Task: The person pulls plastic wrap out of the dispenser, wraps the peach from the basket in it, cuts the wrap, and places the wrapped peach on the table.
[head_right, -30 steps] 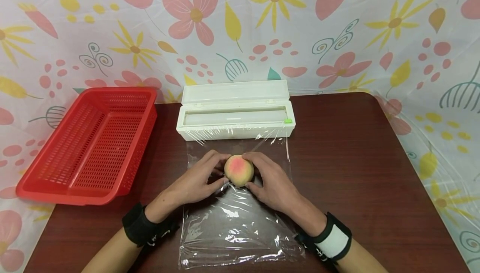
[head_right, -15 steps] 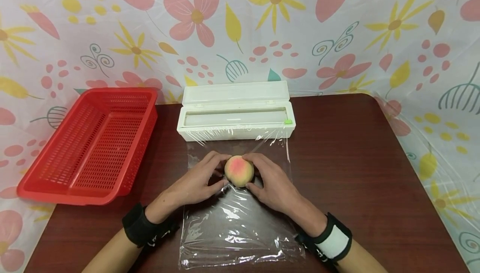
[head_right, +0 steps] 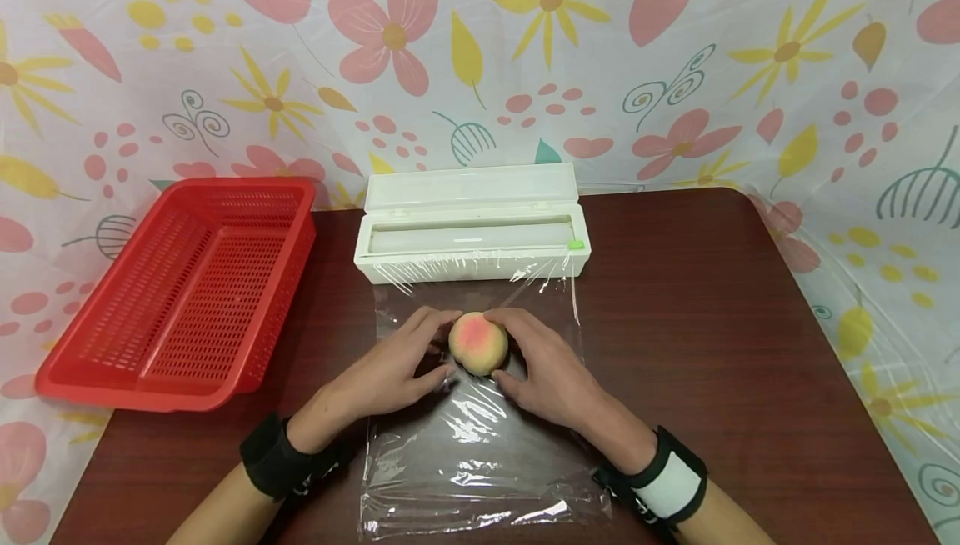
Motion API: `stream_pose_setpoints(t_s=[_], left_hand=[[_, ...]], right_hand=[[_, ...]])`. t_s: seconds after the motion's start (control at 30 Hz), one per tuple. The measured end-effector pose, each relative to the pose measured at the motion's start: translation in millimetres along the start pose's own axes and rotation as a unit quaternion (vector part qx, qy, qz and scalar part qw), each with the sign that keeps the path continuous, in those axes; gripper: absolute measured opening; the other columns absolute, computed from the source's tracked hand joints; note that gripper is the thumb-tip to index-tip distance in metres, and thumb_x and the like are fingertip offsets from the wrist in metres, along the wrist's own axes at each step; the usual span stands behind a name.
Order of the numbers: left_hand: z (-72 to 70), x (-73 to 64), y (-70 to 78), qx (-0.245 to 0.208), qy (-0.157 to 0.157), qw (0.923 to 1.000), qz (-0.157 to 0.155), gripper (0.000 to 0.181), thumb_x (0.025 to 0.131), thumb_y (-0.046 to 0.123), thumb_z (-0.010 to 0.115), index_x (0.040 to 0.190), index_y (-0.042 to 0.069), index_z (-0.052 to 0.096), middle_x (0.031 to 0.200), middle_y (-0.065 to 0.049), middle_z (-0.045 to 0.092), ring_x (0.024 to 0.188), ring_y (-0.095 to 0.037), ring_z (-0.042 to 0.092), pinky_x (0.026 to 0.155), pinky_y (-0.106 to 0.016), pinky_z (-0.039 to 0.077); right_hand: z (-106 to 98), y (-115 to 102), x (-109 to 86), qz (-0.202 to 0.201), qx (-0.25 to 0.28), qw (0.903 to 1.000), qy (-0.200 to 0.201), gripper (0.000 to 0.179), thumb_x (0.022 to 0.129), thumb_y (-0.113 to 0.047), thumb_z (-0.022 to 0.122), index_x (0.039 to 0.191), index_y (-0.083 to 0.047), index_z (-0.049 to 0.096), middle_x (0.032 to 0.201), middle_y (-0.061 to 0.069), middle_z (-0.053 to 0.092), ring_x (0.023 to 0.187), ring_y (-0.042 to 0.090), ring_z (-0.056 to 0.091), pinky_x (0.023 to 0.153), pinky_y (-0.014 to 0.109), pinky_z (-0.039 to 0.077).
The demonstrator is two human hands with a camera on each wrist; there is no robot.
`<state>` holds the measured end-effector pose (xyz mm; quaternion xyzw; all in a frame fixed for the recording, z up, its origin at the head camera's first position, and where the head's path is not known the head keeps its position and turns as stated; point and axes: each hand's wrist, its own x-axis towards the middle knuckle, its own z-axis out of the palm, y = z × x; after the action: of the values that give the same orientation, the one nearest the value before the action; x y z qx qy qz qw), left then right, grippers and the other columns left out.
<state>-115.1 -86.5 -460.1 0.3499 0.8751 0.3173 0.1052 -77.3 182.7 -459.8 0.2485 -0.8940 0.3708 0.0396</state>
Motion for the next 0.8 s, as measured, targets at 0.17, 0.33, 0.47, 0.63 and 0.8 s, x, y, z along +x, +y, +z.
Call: stream_pose_setpoints(t_s=[0.17, 0.33, 0.47, 0.63, 0.8], left_hand=[[-3.0, -7.9, 1.2, -0.009, -0.002, 1.0, 0.002, 0.075, 0.098, 0.02, 0.075, 0.16, 0.007, 0.037, 0.141, -0.009, 0.053, 0.122, -0.019, 0.061, 0.104, -0.036, 0.055], [-6.0, -15.5, -0.1, -0.018, 0.005, 0.9998, 0.004, 0.075, 0.097, 0.018, 0.076, 0.16, 0.004, 0.037, 0.141, -0.011, 0.054, 0.127, -0.023, 0.062, 0.108, -0.038, 0.053], [-8.1, -21.2, -2.8, -0.016, 0.005, 0.9999, 0.001, 0.076, 0.096, 0.015, 0.077, 0.16, 0.006, 0.037, 0.142, -0.012, 0.054, 0.127, -0.024, 0.062, 0.108, -0.039, 0.053], [-10.9, -32.5, -6.4, 0.001, -0.003, 0.9999, -0.017, 0.075, 0.097, 0.019, 0.076, 0.161, 0.009, 0.038, 0.144, -0.009, 0.054, 0.129, -0.022, 0.06, 0.11, -0.037, 0.052], [-11.9, -46.1, -6.2, 0.035, -0.004, 0.9992, -0.02, 0.073, 0.098, 0.026, 0.076, 0.161, 0.012, 0.04, 0.149, -0.005, 0.052, 0.134, -0.02, 0.057, 0.111, -0.04, 0.051]], right_hand=[[-4, 1, -5.9, 0.021, 0.017, 0.9996, -0.001, 0.079, 0.08, -0.007, 0.09, 0.149, -0.006, 0.053, 0.139, 0.007, 0.064, 0.117, 0.024, 0.068, 0.098, 0.045, 0.059], [-9, 4, -11.5, 0.034, 0.029, 0.999, 0.005, 0.079, 0.08, -0.005, 0.09, 0.149, -0.005, 0.052, 0.138, 0.013, 0.064, 0.114, 0.029, 0.071, 0.093, 0.045, 0.061], [-12, 6, -16.6, 0.029, 0.023, 0.9992, 0.014, 0.074, 0.081, -0.004, 0.088, 0.147, -0.005, 0.054, 0.136, 0.012, 0.065, 0.112, 0.028, 0.071, 0.092, 0.045, 0.061], [-15, 7, -24.8, 0.031, 0.006, 0.9994, 0.013, 0.073, 0.082, -0.005, 0.087, 0.147, -0.009, 0.055, 0.133, 0.008, 0.067, 0.108, 0.024, 0.071, 0.09, 0.044, 0.061], [-18, 4, -33.2, 0.034, -0.009, 0.9994, -0.001, 0.071, 0.082, -0.005, 0.087, 0.145, -0.011, 0.056, 0.133, 0.006, 0.066, 0.105, 0.021, 0.07, 0.088, 0.044, 0.061]])
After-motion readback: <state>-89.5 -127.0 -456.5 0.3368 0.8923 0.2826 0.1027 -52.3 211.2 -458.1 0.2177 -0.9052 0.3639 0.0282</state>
